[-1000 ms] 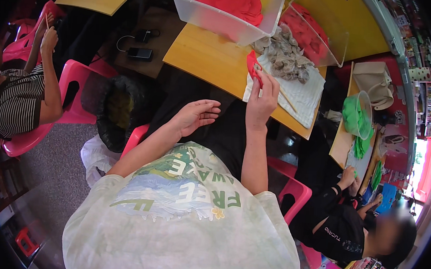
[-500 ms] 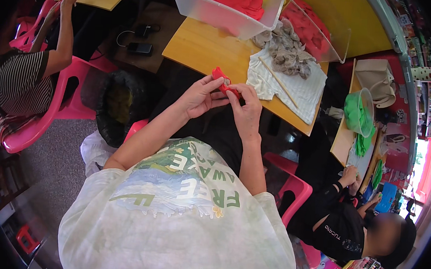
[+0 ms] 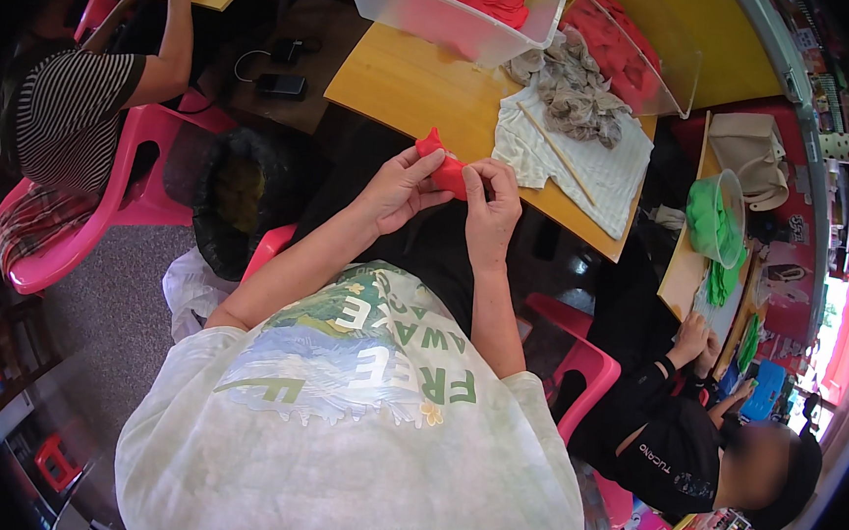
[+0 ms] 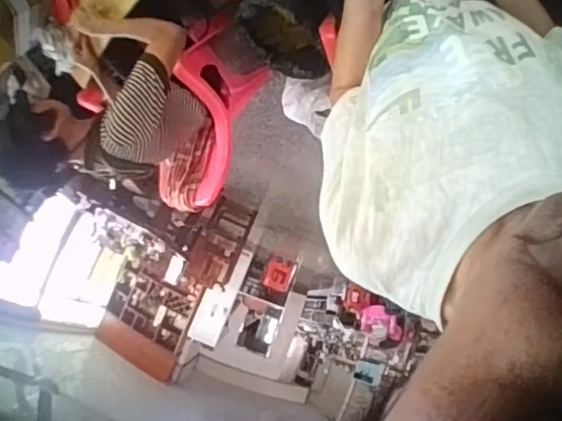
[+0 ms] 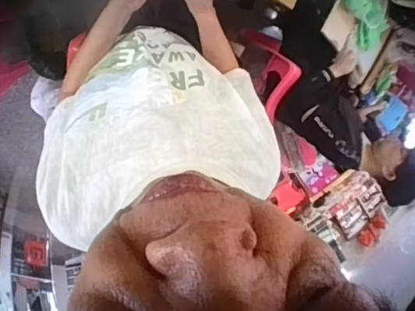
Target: The person assembles small decorative items by wrapping red fabric around a beige filler and securing it with a wooden stick. They repeatedly pick up red fabric and filler, wrap the fabric around the filler, and insert the stick to form a finished unit, placing completed items on the table.
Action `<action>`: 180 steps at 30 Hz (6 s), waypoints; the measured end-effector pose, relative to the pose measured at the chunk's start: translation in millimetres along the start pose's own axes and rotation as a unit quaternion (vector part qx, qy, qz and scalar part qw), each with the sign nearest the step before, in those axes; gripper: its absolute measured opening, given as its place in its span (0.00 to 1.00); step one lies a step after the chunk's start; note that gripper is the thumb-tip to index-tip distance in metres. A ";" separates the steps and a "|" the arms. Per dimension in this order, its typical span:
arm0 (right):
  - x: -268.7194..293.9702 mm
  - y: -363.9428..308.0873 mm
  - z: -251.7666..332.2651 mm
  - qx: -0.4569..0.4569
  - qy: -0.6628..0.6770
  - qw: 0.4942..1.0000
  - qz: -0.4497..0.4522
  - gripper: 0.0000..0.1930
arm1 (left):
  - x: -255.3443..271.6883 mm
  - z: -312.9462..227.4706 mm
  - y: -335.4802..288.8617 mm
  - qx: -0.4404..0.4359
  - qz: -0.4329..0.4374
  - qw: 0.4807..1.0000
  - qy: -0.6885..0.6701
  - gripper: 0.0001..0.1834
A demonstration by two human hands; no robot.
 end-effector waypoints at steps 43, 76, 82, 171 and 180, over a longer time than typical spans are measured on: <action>-2.2 -26.4 -52.9 -0.294 0.284 0.912 -0.028 0.08 | 8.8 -3.2 -9.0 -0.071 -0.005 0.969 0.236 0.15; -13.6 27.7 0.9 -0.120 0.029 0.966 0.227 0.14 | 27.4 -7.4 -9.4 0.125 0.093 0.988 0.011 0.17; -17.5 55.0 -43.5 -0.235 0.152 0.946 0.162 0.08 | 52.1 -1.5 -7.3 0.107 0.073 0.991 0.023 0.17; 25.2 -11.3 -19.4 -0.194 -0.113 0.950 0.217 0.14 | 36.0 -19.2 -36.6 -0.060 -0.037 0.962 0.264 0.11; 162.2 132.7 65.3 -0.018 -0.092 0.995 -0.047 0.13 | 109.6 0.7 -49.7 -0.137 -0.094 0.935 0.313 0.07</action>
Point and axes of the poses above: each hand's wrist, its own y-axis towards the middle knuckle, its own x-axis out of the back of the hand, z = x × y, the point moved 8 cm from there along y, towards the middle knuckle, and after that the axes turned 11 degrees about y, right-handed, at the moved point
